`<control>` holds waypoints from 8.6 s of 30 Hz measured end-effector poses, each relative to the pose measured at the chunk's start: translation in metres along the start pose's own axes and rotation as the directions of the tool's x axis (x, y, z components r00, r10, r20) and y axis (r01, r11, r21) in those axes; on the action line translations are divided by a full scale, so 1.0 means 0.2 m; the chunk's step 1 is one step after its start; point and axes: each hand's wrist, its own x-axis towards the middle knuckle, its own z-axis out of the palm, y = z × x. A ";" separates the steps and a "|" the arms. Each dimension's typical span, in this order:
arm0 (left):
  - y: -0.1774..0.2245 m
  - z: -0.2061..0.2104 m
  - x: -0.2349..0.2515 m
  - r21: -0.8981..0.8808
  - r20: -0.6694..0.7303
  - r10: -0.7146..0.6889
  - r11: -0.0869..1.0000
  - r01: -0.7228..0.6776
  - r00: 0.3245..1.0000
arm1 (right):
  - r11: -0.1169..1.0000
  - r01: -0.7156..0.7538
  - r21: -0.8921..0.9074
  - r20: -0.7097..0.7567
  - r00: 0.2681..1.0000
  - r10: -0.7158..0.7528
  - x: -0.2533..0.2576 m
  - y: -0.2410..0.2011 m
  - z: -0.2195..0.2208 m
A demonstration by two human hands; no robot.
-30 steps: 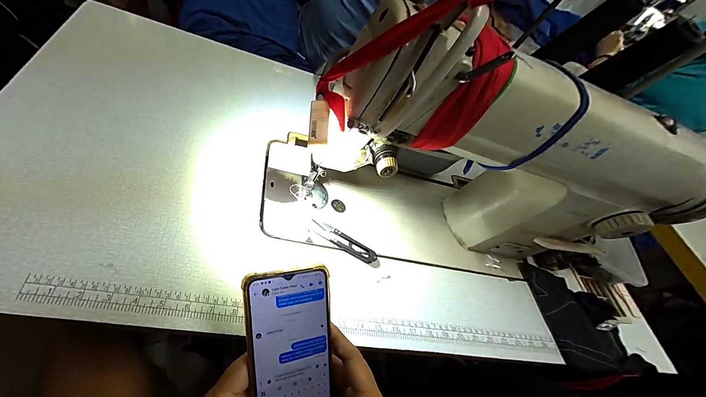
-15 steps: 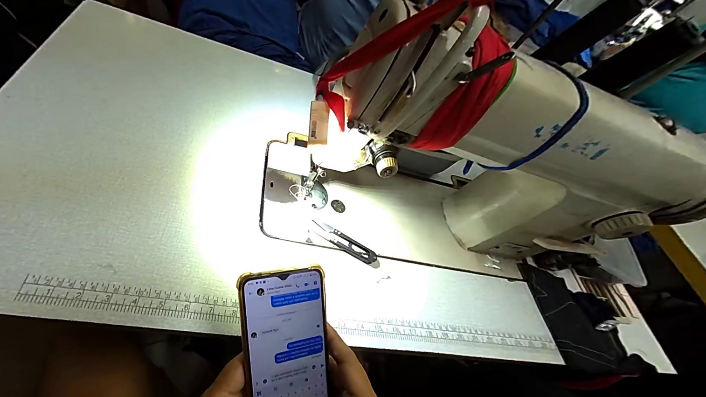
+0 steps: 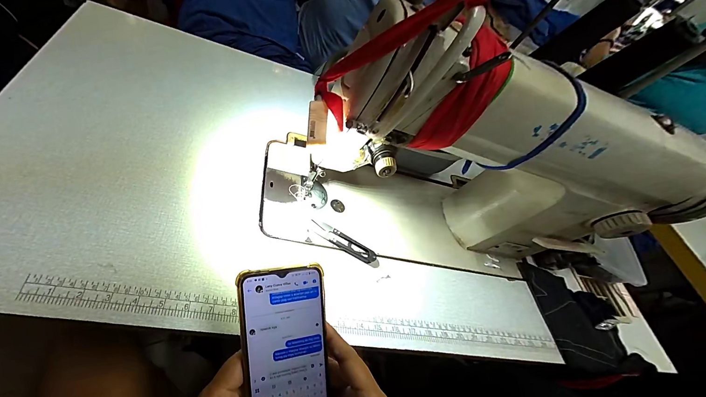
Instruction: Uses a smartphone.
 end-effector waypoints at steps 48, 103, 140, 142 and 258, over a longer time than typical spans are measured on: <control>-0.02 0.00 0.00 0.079 -0.010 0.041 0.996 -0.040 0.999 | 0.998 0.015 -0.065 -0.006 1.000 -0.015 0.00 0.00 0.03; 0.00 0.02 -0.01 0.134 -0.065 0.043 0.990 -0.034 0.997 | 0.999 0.035 -0.001 -0.043 0.998 -0.035 0.00 0.02 0.03; 0.00 0.04 0.01 0.169 -0.130 0.046 0.985 -0.024 0.990 | 0.987 0.029 -0.157 -0.006 1.000 -0.030 0.01 0.00 0.04; 0.00 0.02 0.01 0.144 -0.099 0.045 0.989 -0.031 0.994 | 0.988 0.024 -0.150 -0.012 1.000 -0.026 0.01 0.00 0.04; 0.00 0.01 -0.01 0.082 -0.051 0.033 0.996 -0.029 0.998 | 1.000 -0.010 -0.003 0.014 1.000 0.010 -0.01 -0.01 0.02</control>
